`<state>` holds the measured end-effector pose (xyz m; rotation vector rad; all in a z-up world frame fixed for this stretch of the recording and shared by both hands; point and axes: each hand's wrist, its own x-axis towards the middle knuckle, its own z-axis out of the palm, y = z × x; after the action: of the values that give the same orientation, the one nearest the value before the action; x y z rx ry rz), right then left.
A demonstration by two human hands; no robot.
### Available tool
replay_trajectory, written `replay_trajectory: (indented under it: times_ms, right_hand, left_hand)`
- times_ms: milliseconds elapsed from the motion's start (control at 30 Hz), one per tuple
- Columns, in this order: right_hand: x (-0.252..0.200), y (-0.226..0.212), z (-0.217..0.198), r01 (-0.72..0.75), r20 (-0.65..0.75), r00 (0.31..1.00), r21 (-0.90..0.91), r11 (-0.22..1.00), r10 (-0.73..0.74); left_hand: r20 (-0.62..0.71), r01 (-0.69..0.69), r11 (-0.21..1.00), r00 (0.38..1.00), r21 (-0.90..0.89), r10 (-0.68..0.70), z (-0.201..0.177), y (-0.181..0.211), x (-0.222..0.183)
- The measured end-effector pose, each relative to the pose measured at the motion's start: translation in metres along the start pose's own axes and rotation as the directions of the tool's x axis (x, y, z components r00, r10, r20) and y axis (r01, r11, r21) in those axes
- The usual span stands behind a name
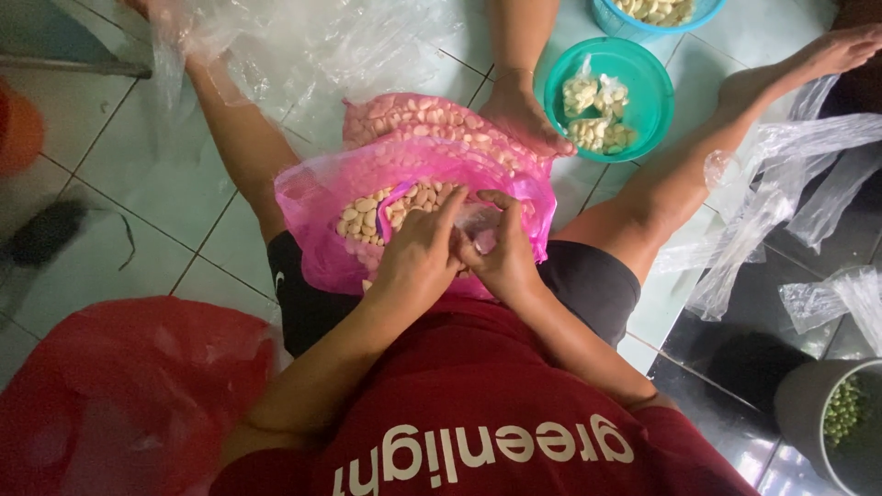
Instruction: The person sits on the floor and repeatedly scoops cashews from a large pink mesh bag into small clear plastic bags. They then tie each small bag and place it into a green bowl. The process is repeated continuously.
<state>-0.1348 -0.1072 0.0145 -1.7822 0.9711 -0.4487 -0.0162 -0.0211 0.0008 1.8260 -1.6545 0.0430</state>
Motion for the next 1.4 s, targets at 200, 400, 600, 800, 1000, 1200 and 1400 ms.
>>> replay_trajectory:
  times_ms: [200,400,600,800,1000,1200,1400]
  right_hand:
    - [0.018,0.072,0.012,0.330,-0.161,0.944,0.428,0.841,-0.288]
    - [0.009,0.048,0.003,0.403,0.107,0.895,0.225,0.887,-0.433]
    - [0.007,0.078,-0.006,0.372,0.234,0.875,0.234,0.898,-0.423]
    - [0.010,0.087,-0.021,0.348,0.280,0.832,0.409,0.843,-0.479]
    - [0.051,0.111,-0.079,0.443,0.027,0.897,-0.076,0.893,-0.442]
    - [0.160,0.188,-0.223,0.354,-0.272,0.756,-0.594,0.722,-0.595]
    - [0.129,0.446,-0.339,-0.832,-0.812,-0.025,0.341,0.438,0.584]
  left_hand:
    - [0.009,0.286,0.788,0.942,-0.545,-0.336,-0.004,0.007,0.000]
    - [0.009,0.272,0.793,0.948,-0.546,-0.319,0.005,-0.010,-0.007]
    - [0.106,0.183,0.903,0.982,-0.389,-0.154,-0.048,0.003,0.008]
    - [-0.086,-0.012,0.957,0.996,-0.290,-0.014,-0.075,0.003,0.010]
    - [-0.076,-0.138,0.935,0.990,-0.325,0.120,-0.087,0.026,0.043]
    - [-0.079,-0.112,0.925,0.993,-0.364,0.089,-0.090,0.011,0.032]
    - [-0.050,0.085,0.906,0.992,-0.415,-0.116,-0.099,-0.003,0.008]
